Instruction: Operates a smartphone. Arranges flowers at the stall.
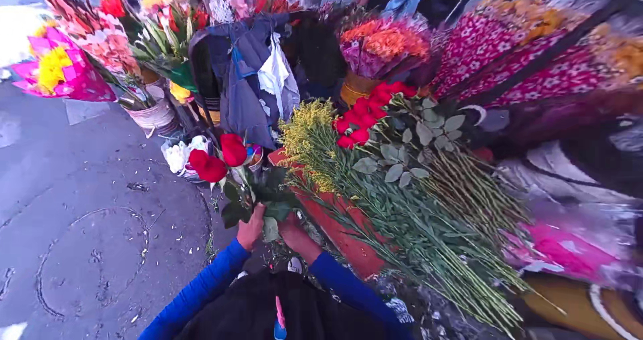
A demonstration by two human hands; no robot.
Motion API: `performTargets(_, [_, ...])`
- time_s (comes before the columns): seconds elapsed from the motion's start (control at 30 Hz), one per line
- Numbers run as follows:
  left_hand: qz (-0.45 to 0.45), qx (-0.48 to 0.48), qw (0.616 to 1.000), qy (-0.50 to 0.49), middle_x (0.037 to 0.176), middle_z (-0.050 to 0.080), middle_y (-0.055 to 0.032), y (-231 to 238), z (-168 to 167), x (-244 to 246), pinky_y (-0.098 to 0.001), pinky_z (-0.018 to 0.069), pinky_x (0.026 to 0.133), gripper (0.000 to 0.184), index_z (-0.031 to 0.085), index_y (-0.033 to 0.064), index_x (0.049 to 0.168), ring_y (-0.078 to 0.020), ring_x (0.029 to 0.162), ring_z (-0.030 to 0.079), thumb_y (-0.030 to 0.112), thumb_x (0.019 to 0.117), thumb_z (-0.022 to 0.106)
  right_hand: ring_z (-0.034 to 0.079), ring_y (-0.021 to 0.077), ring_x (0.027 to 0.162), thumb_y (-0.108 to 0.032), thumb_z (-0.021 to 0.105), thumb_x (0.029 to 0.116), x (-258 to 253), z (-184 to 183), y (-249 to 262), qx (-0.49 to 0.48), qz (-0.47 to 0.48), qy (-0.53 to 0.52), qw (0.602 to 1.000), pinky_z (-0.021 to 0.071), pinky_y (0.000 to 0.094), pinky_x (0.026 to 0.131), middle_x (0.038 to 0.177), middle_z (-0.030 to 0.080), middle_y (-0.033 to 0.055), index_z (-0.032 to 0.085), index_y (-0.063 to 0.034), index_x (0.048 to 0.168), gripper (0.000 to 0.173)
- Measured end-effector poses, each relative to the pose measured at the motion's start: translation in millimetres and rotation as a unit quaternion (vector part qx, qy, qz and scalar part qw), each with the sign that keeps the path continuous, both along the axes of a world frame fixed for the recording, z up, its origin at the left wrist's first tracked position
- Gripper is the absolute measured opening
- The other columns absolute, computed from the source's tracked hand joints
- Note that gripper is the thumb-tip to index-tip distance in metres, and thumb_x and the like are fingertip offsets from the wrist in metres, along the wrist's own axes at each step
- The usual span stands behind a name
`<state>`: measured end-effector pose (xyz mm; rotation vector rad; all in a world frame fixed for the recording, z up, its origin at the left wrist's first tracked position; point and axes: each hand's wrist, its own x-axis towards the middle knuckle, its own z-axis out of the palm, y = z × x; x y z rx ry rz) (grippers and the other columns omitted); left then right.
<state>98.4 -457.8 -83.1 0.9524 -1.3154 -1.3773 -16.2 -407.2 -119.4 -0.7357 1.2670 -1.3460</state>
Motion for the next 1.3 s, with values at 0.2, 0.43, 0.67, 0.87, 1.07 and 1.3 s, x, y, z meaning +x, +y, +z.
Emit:
performTargets(0.2, [0.169, -0.082, 0.980, 0.068, 0.094, 0.071, 0.0111, -34.3, 18.7, -1.4, -0.0256, 0.0589, 0.090, 0.024, 0.054, 0.0017, 0.117, 0.0010, 0.092, 0.069, 0.018, 0.1096, 0.038, 0.069, 0.0213, 0.100, -0.018, 0.059, 0.1009, -96.3, 30.8, 13.7, -0.052, 0.007, 0.446, 0.894, 0.0554, 0.0391, 0.092, 0.111, 0.071, 0.0129, 0.076, -0.0071, 0.113, 0.023])
performTargets(0.43, [0.257, -0.092, 0.962, -0.027, 0.087, 0.068, 0.0112, -39.5, 22.2, 37.9, -0.0224, 0.0594, 0.083, 0.026, 0.056, -0.0008, 0.113, 0.0036, 0.083, 0.068, 0.020, 0.1089, 0.040, 0.067, 0.0425, 0.106, -0.019, 0.060, 0.1006, -209.4, 9.2, 88.9, 0.100, -0.112, 0.641, 0.753, 0.0524, 0.0608, 0.091, 0.111, 0.070, 0.0232, 0.073, -0.0014, 0.113, 0.025])
performTargets(0.67, [0.247, -0.097, 0.964, -0.022, 0.086, 0.069, 0.0139, -28.3, 17.9, 46.3, -0.0213, 0.0595, 0.081, 0.023, 0.057, 0.0038, 0.111, 0.0045, 0.082, 0.069, 0.018, 0.1095, 0.040, 0.063, 0.0488, 0.108, -0.014, 0.058, 0.1001, -234.2, 5.2, 82.1, 0.113, -0.106, 0.720, 0.676, 0.0460, 0.0654, 0.090, 0.109, 0.069, 0.0261, 0.071, 0.0016, 0.112, 0.024])
performTargets(0.87, [0.233, -0.114, 0.966, 0.018, 0.086, 0.071, 0.0154, -22.0, 20.0, 56.8, -0.0214, 0.0602, 0.081, 0.021, 0.057, 0.0080, 0.110, 0.0037, 0.083, 0.070, 0.015, 0.1095, 0.038, 0.069, 0.0444, 0.103, -0.020, 0.049, 0.1064, -224.5, 42.9, 86.8, 0.070, -0.178, 0.699, 0.689, 0.0536, 0.0619, 0.083, 0.114, 0.069, 0.0255, 0.070, -0.0024, 0.124, 0.032])
performTargets(1.07, [0.233, -0.138, 0.962, 0.043, 0.089, 0.072, 0.0151, -21.0, 18.6, 76.8, -0.0225, 0.0604, 0.084, 0.020, 0.057, 0.0079, 0.112, 0.0029, 0.086, 0.070, 0.015, 0.1095, 0.039, 0.067, 0.0441, 0.101, -0.023, 0.045, 0.1079, -220.8, 48.6, 95.8, 0.062, -0.182, 0.673, 0.715, 0.0526, 0.0601, 0.086, 0.111, 0.068, 0.0271, 0.068, -0.0038, 0.130, 0.037])
performTargets(1.3, [0.233, -0.141, 0.961, 0.052, 0.088, 0.070, 0.0171, -19.2, 20.8, 95.2, -0.0210, 0.0597, 0.083, 0.020, 0.057, 0.0096, 0.110, 0.0046, 0.085, 0.069, 0.016, 0.1094, 0.039, 0.061, 0.0458, 0.117, -0.012, 0.045, 0.1064, -240.1, 36.0, 84.9, 0.086, -0.237, 0.722, 0.644, 0.0483, 0.0575, 0.099, 0.121, 0.065, 0.0274, 0.065, -0.0042, 0.134, 0.035])
